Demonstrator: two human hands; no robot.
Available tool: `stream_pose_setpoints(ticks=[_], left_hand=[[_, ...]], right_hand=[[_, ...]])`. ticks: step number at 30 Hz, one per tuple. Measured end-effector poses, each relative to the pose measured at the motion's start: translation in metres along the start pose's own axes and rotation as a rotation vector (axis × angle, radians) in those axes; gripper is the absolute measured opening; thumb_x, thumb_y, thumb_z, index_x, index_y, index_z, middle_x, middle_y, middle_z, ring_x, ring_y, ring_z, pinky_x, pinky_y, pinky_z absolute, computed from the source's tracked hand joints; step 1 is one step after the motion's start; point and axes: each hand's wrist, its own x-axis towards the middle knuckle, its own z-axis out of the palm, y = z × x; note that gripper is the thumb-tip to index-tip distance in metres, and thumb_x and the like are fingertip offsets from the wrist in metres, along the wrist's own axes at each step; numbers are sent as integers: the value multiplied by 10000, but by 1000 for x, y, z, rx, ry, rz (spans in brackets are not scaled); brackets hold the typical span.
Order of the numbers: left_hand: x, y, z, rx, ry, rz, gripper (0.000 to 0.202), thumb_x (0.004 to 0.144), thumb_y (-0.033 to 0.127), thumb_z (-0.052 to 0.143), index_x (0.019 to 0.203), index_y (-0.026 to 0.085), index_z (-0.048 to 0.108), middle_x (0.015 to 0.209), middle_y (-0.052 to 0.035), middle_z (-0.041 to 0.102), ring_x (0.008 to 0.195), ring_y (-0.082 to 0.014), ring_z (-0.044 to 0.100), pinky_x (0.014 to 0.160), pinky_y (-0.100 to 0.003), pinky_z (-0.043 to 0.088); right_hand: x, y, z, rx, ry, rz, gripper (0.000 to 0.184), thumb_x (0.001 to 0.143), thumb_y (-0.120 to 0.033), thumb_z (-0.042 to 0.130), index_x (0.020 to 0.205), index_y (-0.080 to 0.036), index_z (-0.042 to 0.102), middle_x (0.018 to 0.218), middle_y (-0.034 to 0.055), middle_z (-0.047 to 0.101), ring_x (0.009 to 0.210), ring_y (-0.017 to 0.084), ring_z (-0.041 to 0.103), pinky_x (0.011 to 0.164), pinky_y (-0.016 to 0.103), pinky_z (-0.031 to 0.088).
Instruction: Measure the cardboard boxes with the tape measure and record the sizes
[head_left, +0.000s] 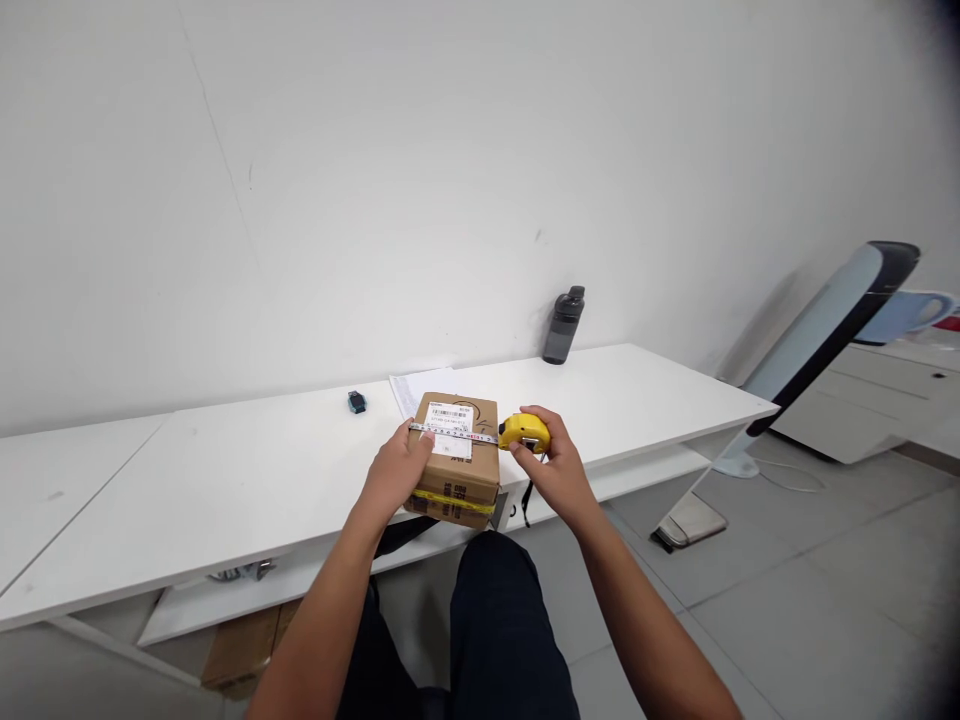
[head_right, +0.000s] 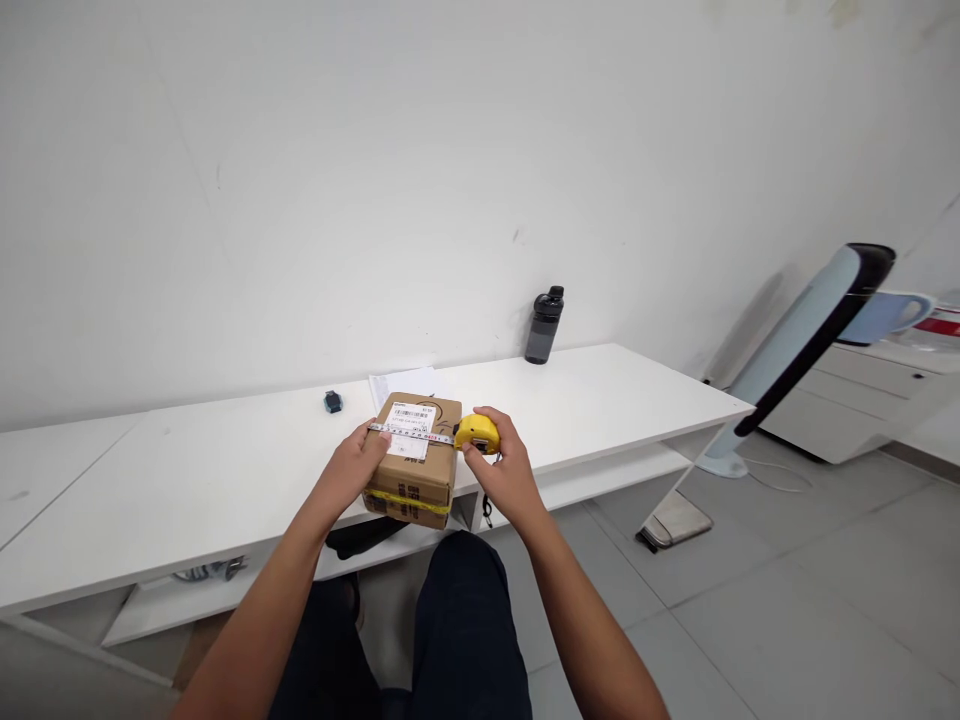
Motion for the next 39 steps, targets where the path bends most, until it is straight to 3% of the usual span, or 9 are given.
stream_pose_setpoints(ticks=[7, 12, 14, 17, 21, 24, 29, 33, 39], left_hand=[[1, 4, -7, 10, -173, 16, 554, 841, 595, 588, 1254, 233, 658, 1221, -105, 712, 1051, -314, 672, 883, -355, 489], [0, 3, 4, 32, -76, 5, 752, 889, 493, 577, 1549, 232, 331, 1563, -100, 421, 1347, -283, 500, 1054, -345, 427], [-7, 6, 16, 109, 73, 80, 661, 937, 402, 496, 1553, 250, 311, 1597, -67, 367, 1427, -257, 402, 1131, -376, 370], [-26, 15, 38, 363, 258, 250, 528, 936, 177, 367, 1440, 297, 468, 1587, -4, 387, 1499, -233, 264, 1235, -498, 159], [-38, 35, 47, 675, 100, 341, 520, 900, 94, 346, 1314, 323, 563, 1477, 1, 535, 1466, -259, 331, 1200, -633, -63], [-18, 55, 37, 724, -26, 275, 442, 957, 221, 341, 1344, 317, 529, 1418, -39, 592, 1364, -283, 469, 1185, -648, 76], [55, 79, 29, 802, -94, 257, 453, 995, 433, 296, 1346, 245, 512, 1438, -106, 563, 1318, -309, 502, 1078, -496, 349], [93, 67, 36, 809, -235, 72, 457, 925, 579, 415, 1192, 242, 570, 1316, -107, 646, 1166, -318, 610, 924, -418, 454], [101, 44, 45, 790, -146, 40, 522, 878, 639, 454, 1178, 219, 533, 1210, -136, 685, 1045, -329, 650, 795, -383, 474]], right_hand=[[-3, -5, -1, -153, 20, -42, 420, 845, -366, 618, 1241, -250, 537, 1212, 88, 633, 997, 230, 635, 842, 374, 535], [-23, -25, 2, -556, 172, -328, 400, 891, -380, 626, 1246, -211, 556, 1154, 117, 689, 928, 255, 683, 760, 386, 560], [-28, -34, 6, -657, 236, -437, 360, 904, -341, 627, 1231, -201, 571, 1142, 127, 685, 942, 261, 688, 719, 373, 571], [-27, -41, 13, -651, 275, -500, 315, 925, -254, 592, 1236, -208, 570, 1140, 130, 659, 996, 254, 678, 699, 356, 597], [-20, -39, 19, -505, 296, -630, 341, 924, -159, 581, 1255, -232, 550, 1095, 105, 654, 1036, 239, 664, 843, 409, 610], [-13, -35, 21, -482, 262, -682, 387, 917, -127, 591, 1284, -235, 532, 1134, 114, 657, 1073, 244, 657, 901, 437, 597], [1, -30, 25, -512, 105, -643, 257, 946, -173, 572, 1200, -214, 584, 1185, 128, 672, 1099, 246, 657, 932, 437, 584], [8, -24, 23, -516, 76, -560, 200, 969, -243, 552, 1154, -222, 625, 1233, 134, 646, 1135, 254, 642, 936, 434, 582], [5, -18, 13, -526, 76, -462, 374, 957, -328, 568, 1310, -210, 547, 1233, 153, 632, 1151, 267, 628, 932, 445, 575]])
